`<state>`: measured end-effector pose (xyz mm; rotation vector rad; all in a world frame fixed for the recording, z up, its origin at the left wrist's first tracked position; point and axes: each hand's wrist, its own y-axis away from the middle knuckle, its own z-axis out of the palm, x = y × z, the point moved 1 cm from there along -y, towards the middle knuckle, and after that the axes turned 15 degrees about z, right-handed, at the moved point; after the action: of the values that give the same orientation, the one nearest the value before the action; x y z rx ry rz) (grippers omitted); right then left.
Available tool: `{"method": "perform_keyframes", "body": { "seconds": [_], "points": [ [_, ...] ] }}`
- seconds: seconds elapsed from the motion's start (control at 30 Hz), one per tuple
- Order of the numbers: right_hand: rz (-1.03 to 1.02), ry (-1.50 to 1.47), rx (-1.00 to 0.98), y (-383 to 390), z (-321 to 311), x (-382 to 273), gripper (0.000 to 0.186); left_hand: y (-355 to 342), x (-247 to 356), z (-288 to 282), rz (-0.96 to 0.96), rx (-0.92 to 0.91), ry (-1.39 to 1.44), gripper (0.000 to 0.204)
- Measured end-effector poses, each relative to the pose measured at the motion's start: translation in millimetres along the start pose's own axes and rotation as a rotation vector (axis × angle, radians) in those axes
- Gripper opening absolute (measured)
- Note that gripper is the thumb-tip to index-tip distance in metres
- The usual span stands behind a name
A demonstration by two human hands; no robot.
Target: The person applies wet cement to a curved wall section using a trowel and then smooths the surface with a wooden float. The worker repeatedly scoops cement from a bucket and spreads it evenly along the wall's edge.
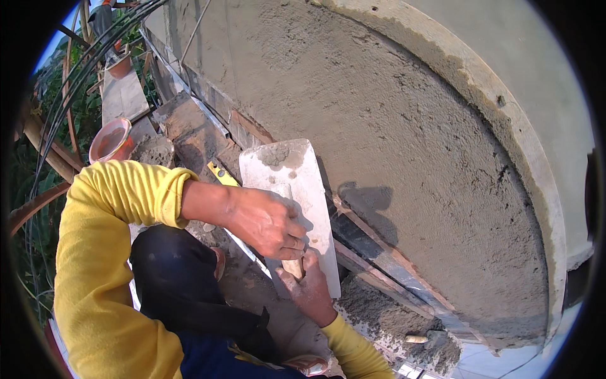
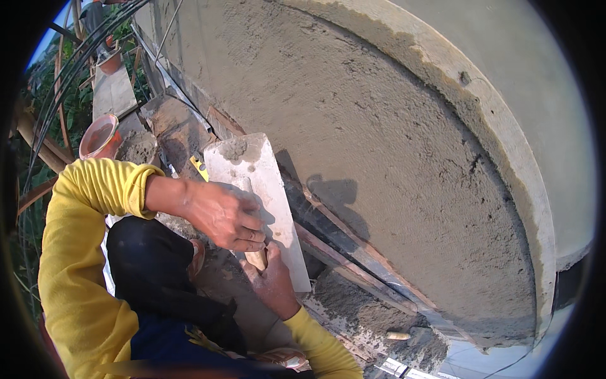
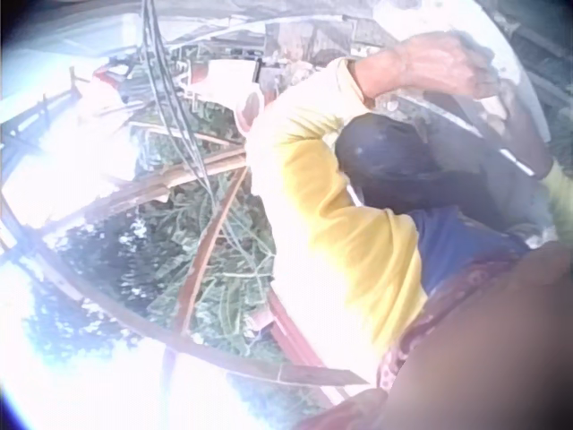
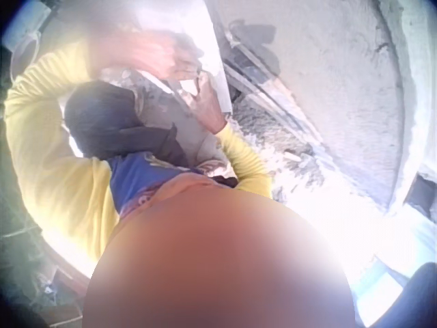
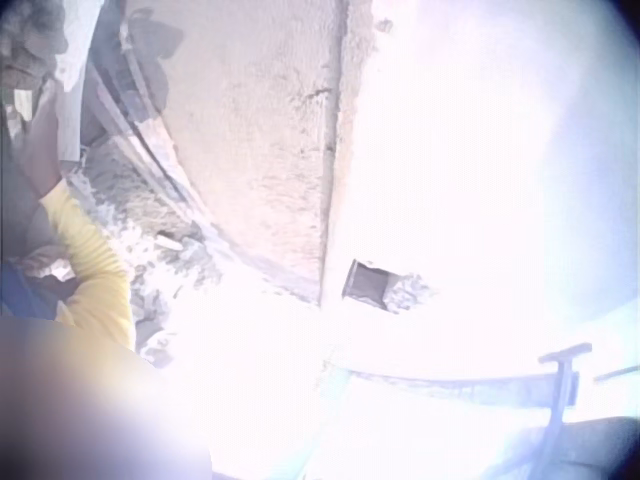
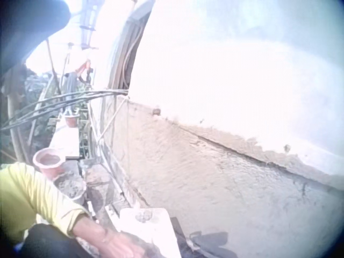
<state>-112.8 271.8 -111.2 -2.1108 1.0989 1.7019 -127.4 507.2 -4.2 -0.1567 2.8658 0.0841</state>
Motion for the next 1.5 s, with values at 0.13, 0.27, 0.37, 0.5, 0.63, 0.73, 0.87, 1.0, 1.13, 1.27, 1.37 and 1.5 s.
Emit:
{"method": "perform_keyframes", "body": {
  "seconds": [0.13, 0.27, 0.37, 0.5, 0.63, 0.73, 0.87, 1.0, 1.13, 1.27, 1.37, 1.5],
  "points": [
    [-0.185, 0.059, 0.124, -1, -19, 6, 0.068, -23, -14, -23, -0.033, 0.037, 0.053, 0.036],
    [-0.091, 0.595, 0.516, 25, -89, 5, 0.077, -20, -86, -128, -0.118, 0.765, -0.398, 0.02],
    [-0.099, 0.701, 0.693, 8, -132, -6, 0.078, 27, -150, -200, -0.465, 1.248, -0.485, 0.026],
    [-0.067, 0.739, 0.951, 2, -181, 10, 0.078, 88, -178, -239, -0.744, 1.431, -0.664, 0.038],
    [-0.154, 0.621, 0.945, 13, -213, 41, 0.083, 116, -165, -195, -0.92, 1.434, -0.547, 0.042],
    [-0.245, 0.667, 1.006, -1, -199, 16, 0.075, 138, -163, -181, -0.973, 1.372, -0.47, 0.044],
    [-0.298, 0.719, 0.947, -33, -160, -59, 0.08, 147, -165, -177, -0.915, 1.361, -0.341, 0.042],
    [-0.318, 0.908, 0.854, -63, -116, -151, 0.072, 136, -167, -165, -1.039, 1.403, -0.198, 0.037],
    [-0.272, 1.061, 0.96, -75, -94, -181, 0.068, 148, -171, -157, -0.938, 1.423, -0.289, 0.034],
    [-0.244, 0.914, 1.104, -44, -138, -119, 0.068, 175, -171, -152, -0.927, 1.477, -0.178, 0.034],
    [-0.141, 0.72, 1.189, 7, -192, -29, 0.066, 190, -170, -145, -0.882, 1.616, -0.002, 0.032],
    [-0.129, 0.577, 1.242, 19, -198, 45, 0.062, 211, -166, -135, -0.903, 1.538, -0.273, 0.027]
  ]
}}
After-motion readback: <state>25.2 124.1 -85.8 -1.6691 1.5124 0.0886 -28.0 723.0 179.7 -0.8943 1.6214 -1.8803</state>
